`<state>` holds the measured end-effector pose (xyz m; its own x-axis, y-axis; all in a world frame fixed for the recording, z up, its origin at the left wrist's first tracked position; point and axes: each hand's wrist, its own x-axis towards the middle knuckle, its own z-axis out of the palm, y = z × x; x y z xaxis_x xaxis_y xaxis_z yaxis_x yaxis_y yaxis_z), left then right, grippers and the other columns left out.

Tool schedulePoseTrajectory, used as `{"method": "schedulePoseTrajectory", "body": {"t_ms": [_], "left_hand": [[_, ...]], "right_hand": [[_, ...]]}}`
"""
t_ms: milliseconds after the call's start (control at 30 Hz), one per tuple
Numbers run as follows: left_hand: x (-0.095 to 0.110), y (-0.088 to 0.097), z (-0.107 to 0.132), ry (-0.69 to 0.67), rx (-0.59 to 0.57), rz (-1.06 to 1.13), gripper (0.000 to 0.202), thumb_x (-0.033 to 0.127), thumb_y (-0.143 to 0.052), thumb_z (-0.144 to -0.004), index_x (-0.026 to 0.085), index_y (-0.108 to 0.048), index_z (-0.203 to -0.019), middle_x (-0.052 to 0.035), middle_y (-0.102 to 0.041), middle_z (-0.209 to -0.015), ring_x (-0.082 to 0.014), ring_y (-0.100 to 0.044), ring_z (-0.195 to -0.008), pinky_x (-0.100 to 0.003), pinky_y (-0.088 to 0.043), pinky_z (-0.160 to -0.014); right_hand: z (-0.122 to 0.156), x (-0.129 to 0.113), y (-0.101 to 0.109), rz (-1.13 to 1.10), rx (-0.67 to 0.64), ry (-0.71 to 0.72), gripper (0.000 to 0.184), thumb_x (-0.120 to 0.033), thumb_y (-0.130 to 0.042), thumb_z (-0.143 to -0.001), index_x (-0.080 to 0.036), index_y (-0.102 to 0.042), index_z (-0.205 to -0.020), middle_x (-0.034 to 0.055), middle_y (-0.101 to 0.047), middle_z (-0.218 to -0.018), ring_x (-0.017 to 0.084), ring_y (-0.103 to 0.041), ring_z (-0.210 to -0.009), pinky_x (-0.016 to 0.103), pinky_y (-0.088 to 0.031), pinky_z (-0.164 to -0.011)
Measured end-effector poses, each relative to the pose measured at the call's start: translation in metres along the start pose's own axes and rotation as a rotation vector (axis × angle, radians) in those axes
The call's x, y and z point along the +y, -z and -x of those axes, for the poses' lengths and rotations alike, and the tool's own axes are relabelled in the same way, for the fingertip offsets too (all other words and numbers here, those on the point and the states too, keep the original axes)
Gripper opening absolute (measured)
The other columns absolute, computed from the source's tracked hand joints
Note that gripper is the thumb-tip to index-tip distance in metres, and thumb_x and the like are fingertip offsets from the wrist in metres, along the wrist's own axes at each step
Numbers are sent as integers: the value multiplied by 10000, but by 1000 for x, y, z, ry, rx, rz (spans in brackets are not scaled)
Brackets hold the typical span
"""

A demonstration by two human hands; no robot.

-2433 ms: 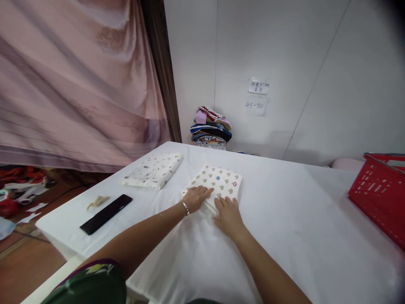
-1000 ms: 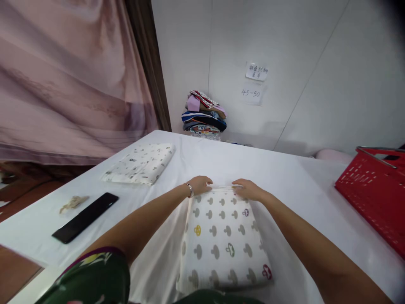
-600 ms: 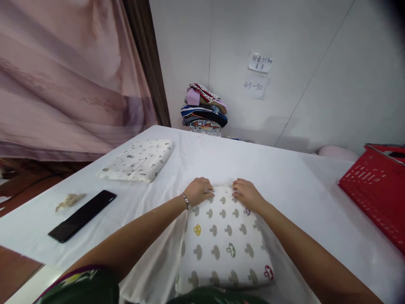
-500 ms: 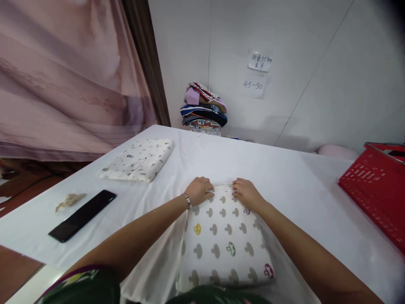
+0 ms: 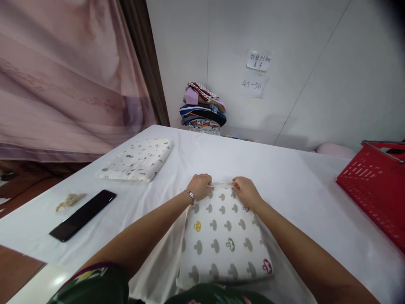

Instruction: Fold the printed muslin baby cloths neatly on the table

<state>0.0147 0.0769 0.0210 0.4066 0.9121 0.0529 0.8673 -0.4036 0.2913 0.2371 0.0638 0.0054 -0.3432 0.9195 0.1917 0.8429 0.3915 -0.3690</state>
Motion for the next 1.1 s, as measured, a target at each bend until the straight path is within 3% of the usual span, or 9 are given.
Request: {"method": "schedulePoseTrajectory", "body": {"t_ms": [167,367,767,867,1000,1100], "left_hand": [[-6,-9,0,119,7,37,80,278,-555,-768,198,-561,-764,-9,-621,-809,-167,-561,-778,-294,-405,-712],[-4,-8,4,-36,39,8,120,214,-546,-781,204,-605,-885,-33,-607,-958,-192,-523,-945,-329,-387,-817],[4,-7,16,-275,101,-107,173,52,-480,-708,166,-544,-821,-46,-601,-873,-179,-517,-857,-327,-360,-812],[3,-9,17,-250,95,-68,147,118,-518,-736,158,-559,-871,-39,-625,-837,-174,-544,-820,-332,-360,-829],[5,-8,13,-174,91,53,247,332,-502,-839,184,-573,-1024,-29,-657,-903,-171,-574,-843,-327,-369,-831],[7,-6,9,-141,57,58,251,322,-404,-902,211,-630,-905,-13,-657,-857,-153,-573,-820,-303,-376,-789]], "right_hand": [[-5,0,-3,37,-37,-54,72,-144,-509,-801,-174,-573,-810,24,-616,-894,157,-517,-882,268,-323,-814],[0,-2,0,69,-49,35,119,-145,-501,-819,-178,-602,-873,30,-597,-947,176,-465,-958,279,-294,-832],[13,-10,2,143,11,155,153,-123,-464,-835,-179,-606,-844,38,-585,-919,173,-458,-921,289,-294,-829],[15,-10,4,114,-4,170,135,-199,-473,-861,-178,-601,-900,35,-601,-937,170,-481,-916,303,-289,-846],[12,-7,5,69,-24,148,225,-241,-406,-910,-205,-613,-991,31,-615,-941,160,-507,-898,303,-294,-832],[7,-7,6,65,-38,109,250,-226,-398,-913,-213,-646,-944,28,-614,-875,156,-511,-857,293,-300,-804]]}}
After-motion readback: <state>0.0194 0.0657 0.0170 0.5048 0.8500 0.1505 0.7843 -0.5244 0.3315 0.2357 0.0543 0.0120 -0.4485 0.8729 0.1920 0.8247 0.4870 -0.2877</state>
